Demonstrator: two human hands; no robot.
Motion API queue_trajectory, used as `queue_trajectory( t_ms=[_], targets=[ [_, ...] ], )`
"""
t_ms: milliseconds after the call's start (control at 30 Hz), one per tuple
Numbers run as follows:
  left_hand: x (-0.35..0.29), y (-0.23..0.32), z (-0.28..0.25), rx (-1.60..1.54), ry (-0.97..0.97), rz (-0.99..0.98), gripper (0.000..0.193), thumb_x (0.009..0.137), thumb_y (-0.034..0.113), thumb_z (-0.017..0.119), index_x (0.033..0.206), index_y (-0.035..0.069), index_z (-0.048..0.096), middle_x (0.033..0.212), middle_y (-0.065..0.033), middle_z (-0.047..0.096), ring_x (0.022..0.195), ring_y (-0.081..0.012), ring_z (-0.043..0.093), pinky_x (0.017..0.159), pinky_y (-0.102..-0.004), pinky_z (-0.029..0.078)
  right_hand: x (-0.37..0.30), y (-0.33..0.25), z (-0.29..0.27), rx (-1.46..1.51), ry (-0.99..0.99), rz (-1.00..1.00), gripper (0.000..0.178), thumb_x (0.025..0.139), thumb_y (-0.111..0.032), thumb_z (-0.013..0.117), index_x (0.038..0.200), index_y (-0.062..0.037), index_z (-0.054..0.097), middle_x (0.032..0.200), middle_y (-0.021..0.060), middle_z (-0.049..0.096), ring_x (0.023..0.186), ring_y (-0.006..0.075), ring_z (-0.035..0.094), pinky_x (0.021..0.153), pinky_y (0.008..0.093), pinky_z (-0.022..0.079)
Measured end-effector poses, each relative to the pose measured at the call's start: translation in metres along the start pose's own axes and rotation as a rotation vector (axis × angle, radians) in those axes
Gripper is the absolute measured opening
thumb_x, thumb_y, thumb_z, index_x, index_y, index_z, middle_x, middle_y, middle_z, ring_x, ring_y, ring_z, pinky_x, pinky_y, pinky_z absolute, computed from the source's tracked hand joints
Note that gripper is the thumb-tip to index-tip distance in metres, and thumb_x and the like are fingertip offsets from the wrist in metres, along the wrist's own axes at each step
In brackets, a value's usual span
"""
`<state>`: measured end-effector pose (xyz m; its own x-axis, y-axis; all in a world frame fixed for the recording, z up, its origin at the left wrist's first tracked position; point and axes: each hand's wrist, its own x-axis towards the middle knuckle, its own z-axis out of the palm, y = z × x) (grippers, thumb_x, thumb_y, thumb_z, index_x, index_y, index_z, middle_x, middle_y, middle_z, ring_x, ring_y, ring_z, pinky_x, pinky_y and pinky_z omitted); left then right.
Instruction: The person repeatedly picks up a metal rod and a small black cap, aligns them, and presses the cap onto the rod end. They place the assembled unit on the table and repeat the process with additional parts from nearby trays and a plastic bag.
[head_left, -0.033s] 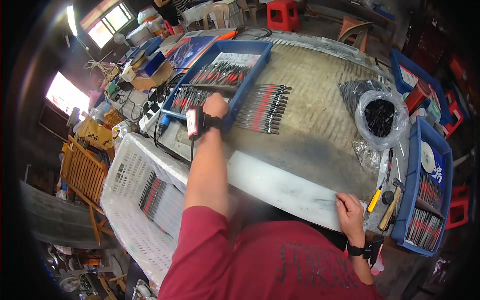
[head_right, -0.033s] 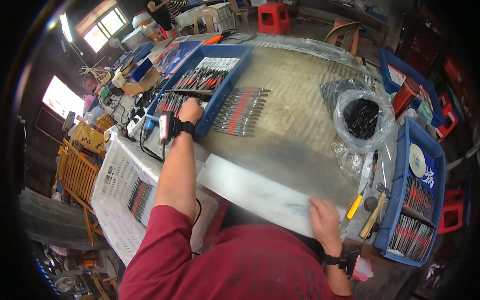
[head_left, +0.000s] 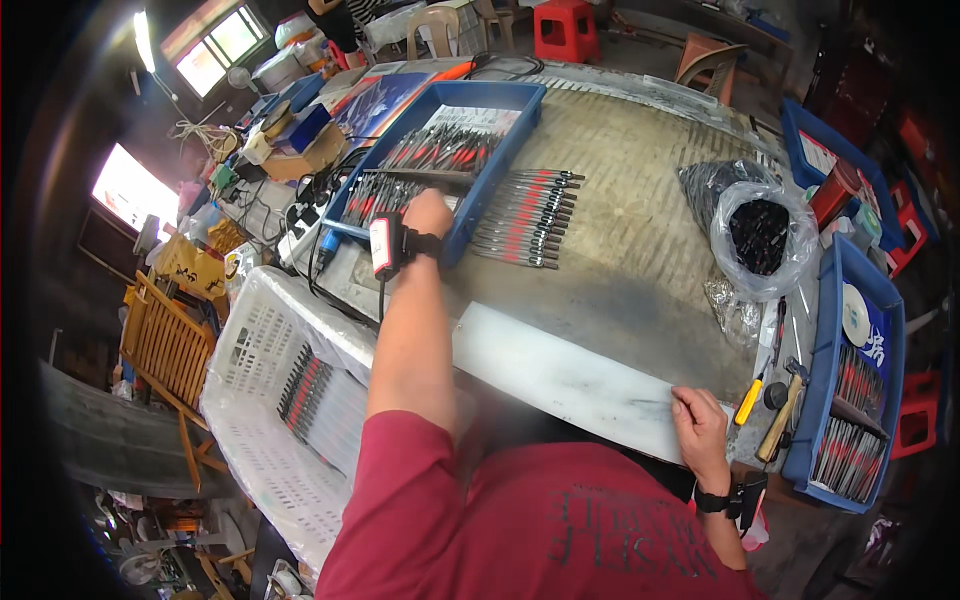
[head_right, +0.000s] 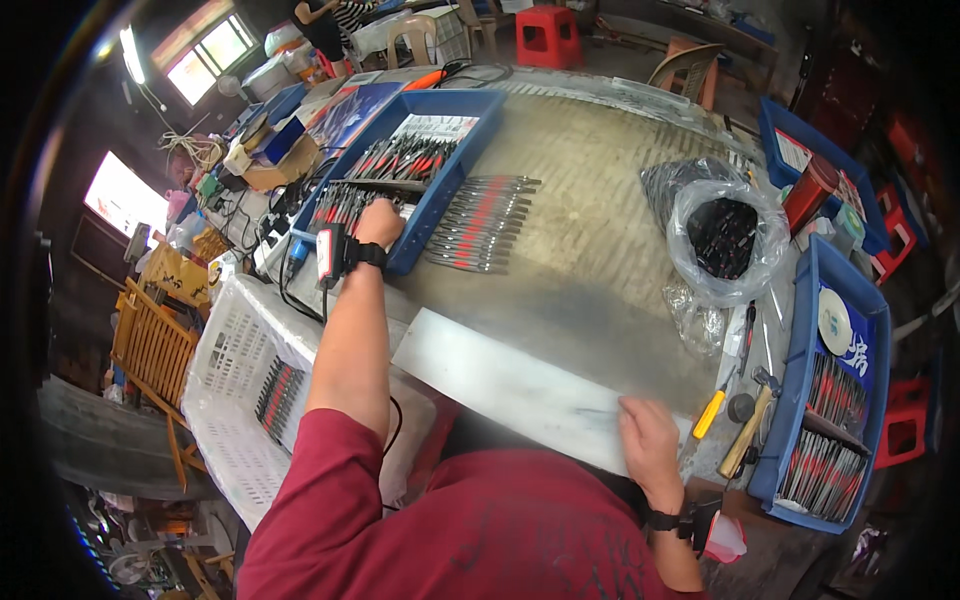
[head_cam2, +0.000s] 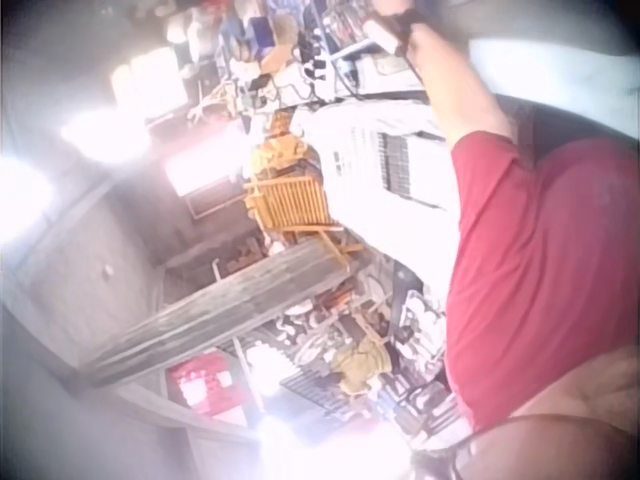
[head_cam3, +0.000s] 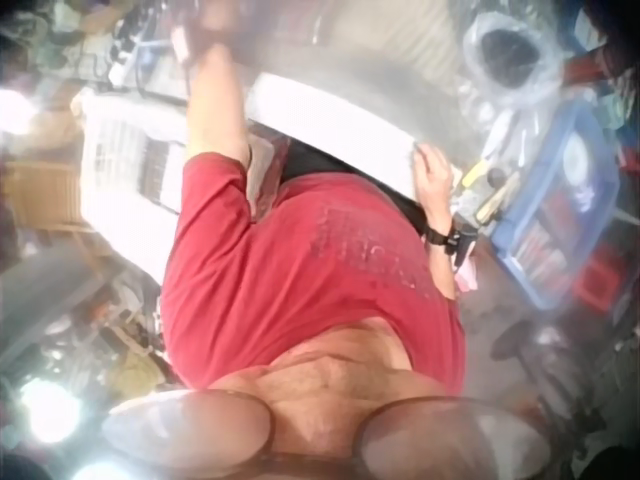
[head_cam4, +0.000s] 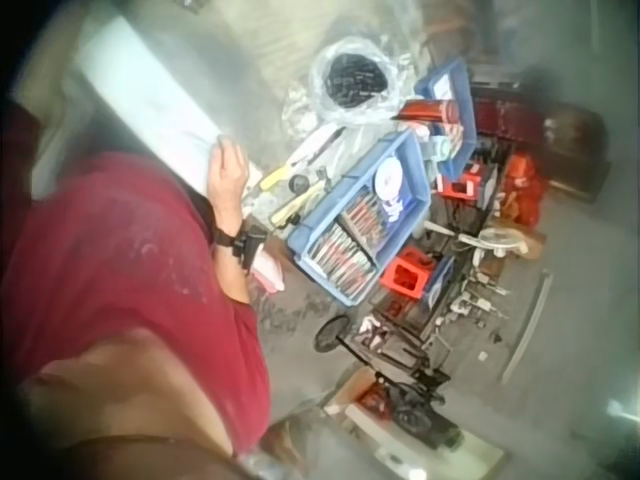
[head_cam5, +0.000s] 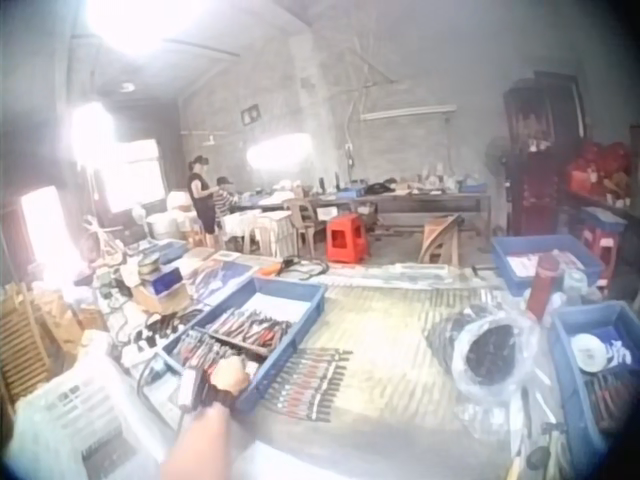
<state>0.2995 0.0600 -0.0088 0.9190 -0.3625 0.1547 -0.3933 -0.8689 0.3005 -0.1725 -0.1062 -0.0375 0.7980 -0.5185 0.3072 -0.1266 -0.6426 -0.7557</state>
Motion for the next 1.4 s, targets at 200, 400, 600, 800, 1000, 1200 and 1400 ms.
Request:
queue_trajectory(
  t_ms=[200, 400, 600, 800, 1000, 1200, 1400],
  targets=[
    [0.013, -0.014, 0.012, 0.126, -0.234, -0.062, 0.028, 0.079, 0.016, 0.057, 0.096, -0.004, 0.067, 0.100, -0.0307, 0.062, 0.100, -0.0417, 0.061, 0.085, -0.0463, 0.049, 0.001, -0.003, -0.001, 0.003, -0.008, 0.017, 0.014, 0.082, -0.004, 0.059, 0.095, 0.0017, 0.063, 0.080, 0.0172, 0.060, 0.073, 0.0345, 0.057, 0.066, 0.0394, 0.044],
    [0.022, -0.021, 0.025, 0.144, -0.316, -0.015, 0.028, 0.080, 0.011, 0.052, 0.098, -0.003, 0.068, 0.104, -0.0282, 0.063, 0.100, -0.0407, 0.062, 0.087, -0.0463, 0.049, 0.001, -0.003, 0.000, -0.012, 0.002, 0.017, 0.013, 0.082, -0.004, 0.060, 0.094, 0.0018, 0.063, 0.078, 0.0171, 0.060, 0.073, 0.0343, 0.057, 0.065, 0.0393, 0.044],
    [0.018, -0.017, 0.018, 0.094, -0.271, 0.031, 0.026, 0.078, 0.008, 0.053, 0.096, -0.002, 0.069, 0.102, -0.0284, 0.064, 0.097, -0.0411, 0.063, 0.085, -0.0464, 0.049, 0.000, -0.001, 0.000, -0.042, -0.003, -0.006, 0.014, 0.083, -0.004, 0.059, 0.095, 0.0029, 0.063, 0.079, 0.0148, 0.061, 0.072, 0.0279, 0.058, 0.066, 0.0333, 0.046],
    [0.018, -0.021, 0.011, 0.133, -0.182, 0.033, 0.025, 0.073, 0.015, 0.064, 0.090, -0.001, 0.070, 0.094, -0.0251, 0.067, 0.091, -0.0373, 0.066, 0.080, -0.0443, 0.053, 0.000, -0.004, 0.001, -0.024, 0.017, 0.018, 0.013, 0.082, -0.003, 0.059, 0.093, 0.0010, 0.065, 0.077, 0.0166, 0.060, 0.071, 0.0330, 0.057, 0.065, 0.0389, 0.044],
    [0.034, -0.029, 0.042, 0.022, -0.295, 0.133, 0.024, 0.075, 0.019, 0.067, 0.093, 0.003, 0.071, 0.090, -0.0221, 0.068, 0.086, -0.0325, 0.068, 0.075, -0.0388, 0.052, 0.001, -0.005, 0.001, -0.054, 0.003, 0.009, 0.013, 0.082, -0.003, 0.059, 0.093, 0.0013, 0.064, 0.076, 0.0159, 0.059, 0.071, 0.0327, 0.057, 0.065, 0.0385, 0.044],
    [0.021, -0.020, 0.020, -0.088, -0.508, 0.143, 0.022, 0.076, 0.017, 0.060, 0.087, 0.003, 0.071, 0.095, -0.0230, 0.067, 0.092, -0.0381, 0.065, 0.080, -0.0420, 0.050, 0.000, -0.003, 0.000, -0.062, -0.015, -0.010, 0.012, 0.084, -0.004, 0.060, 0.094, 0.0026, 0.062, 0.078, 0.0141, 0.060, 0.071, 0.0274, 0.057, 0.065, 0.0340, 0.045],
    [0.016, -0.016, 0.016, 0.001, 0.053, 0.039, 0.020, 0.075, 0.019, 0.067, 0.087, 0.003, 0.070, 0.086, -0.0184, 0.069, 0.082, -0.0326, 0.068, 0.074, -0.0412, 0.053, 0.000, -0.002, 0.001, -0.042, 0.002, -0.015, 0.012, 0.085, -0.005, 0.060, 0.094, 0.0025, 0.063, 0.077, 0.0136, 0.060, 0.070, 0.0266, 0.057, 0.064, 0.0335, 0.045]
  ],
)
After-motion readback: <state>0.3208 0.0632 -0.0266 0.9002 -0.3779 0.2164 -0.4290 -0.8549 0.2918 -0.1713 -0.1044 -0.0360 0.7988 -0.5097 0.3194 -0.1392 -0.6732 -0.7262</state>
